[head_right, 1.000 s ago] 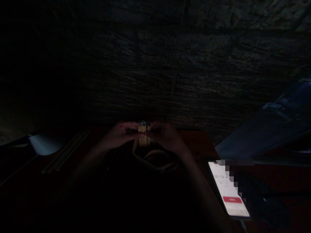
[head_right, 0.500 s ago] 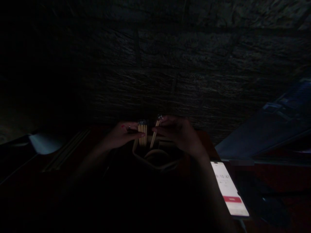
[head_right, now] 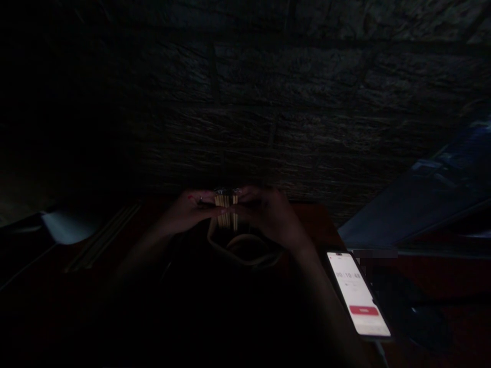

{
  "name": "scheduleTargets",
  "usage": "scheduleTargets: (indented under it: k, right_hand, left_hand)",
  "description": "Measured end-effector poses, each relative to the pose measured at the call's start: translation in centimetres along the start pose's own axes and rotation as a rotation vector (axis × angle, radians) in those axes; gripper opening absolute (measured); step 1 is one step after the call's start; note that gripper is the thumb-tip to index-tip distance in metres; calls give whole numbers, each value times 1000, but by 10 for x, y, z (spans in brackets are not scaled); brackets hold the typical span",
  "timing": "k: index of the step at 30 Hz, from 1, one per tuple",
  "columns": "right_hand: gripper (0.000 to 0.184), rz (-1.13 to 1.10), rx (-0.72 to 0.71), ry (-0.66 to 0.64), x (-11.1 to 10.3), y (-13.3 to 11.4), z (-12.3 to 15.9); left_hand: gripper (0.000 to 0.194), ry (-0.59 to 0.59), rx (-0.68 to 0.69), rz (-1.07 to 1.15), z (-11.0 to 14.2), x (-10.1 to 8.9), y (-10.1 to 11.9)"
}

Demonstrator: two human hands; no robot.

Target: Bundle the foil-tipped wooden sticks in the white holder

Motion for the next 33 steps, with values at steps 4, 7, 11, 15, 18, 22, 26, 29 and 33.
scheduleTargets:
  k: [4,7,11,15,18,22,26,29,33]
  right_hand:
    - [29,2,70,-31,8,26,-7]
    - [29,20,78,-31,7,31,-9]
    - [31,26,87,-33,5,31,-10]
    - [32,1,89,-17,3,31,-11]
    - [31,-14,65,-1,2,29,-12]
    - [33,-24,62,32,-1,29,-12]
    - [33,-55,52,37,1,26,-11]
    - [26,-14,45,21,4,24,-12]
    - [21,21,40,-6,8,27,-13]
  left_hand:
    - [24,-16,-12,25,-1,2,0]
    - [22,-8,-19,44,-1,2,-1]
    - [23,7,-16,44,-1,2,-1]
    - [22,-5,-9,65,-1,4,0]
    - [22,-13,-7,70,-1,4,1]
    - [24,-14,8,66,-1,3,2]
    - [23,-30,10,53,-2,4,0]
    - [24,-34,17,45,-2,4,0]
    - [26,-46,22,24,-1,3,1]
Point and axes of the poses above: each hand's wrist, its own z-axis away from the middle knuckle, its own x-axis out of the palm, y = z × x, the point moved 8 cm from there along -z, towards the middle knuckle, and after that the axes turned 15 degrees about -z, right-handed, at the moved point
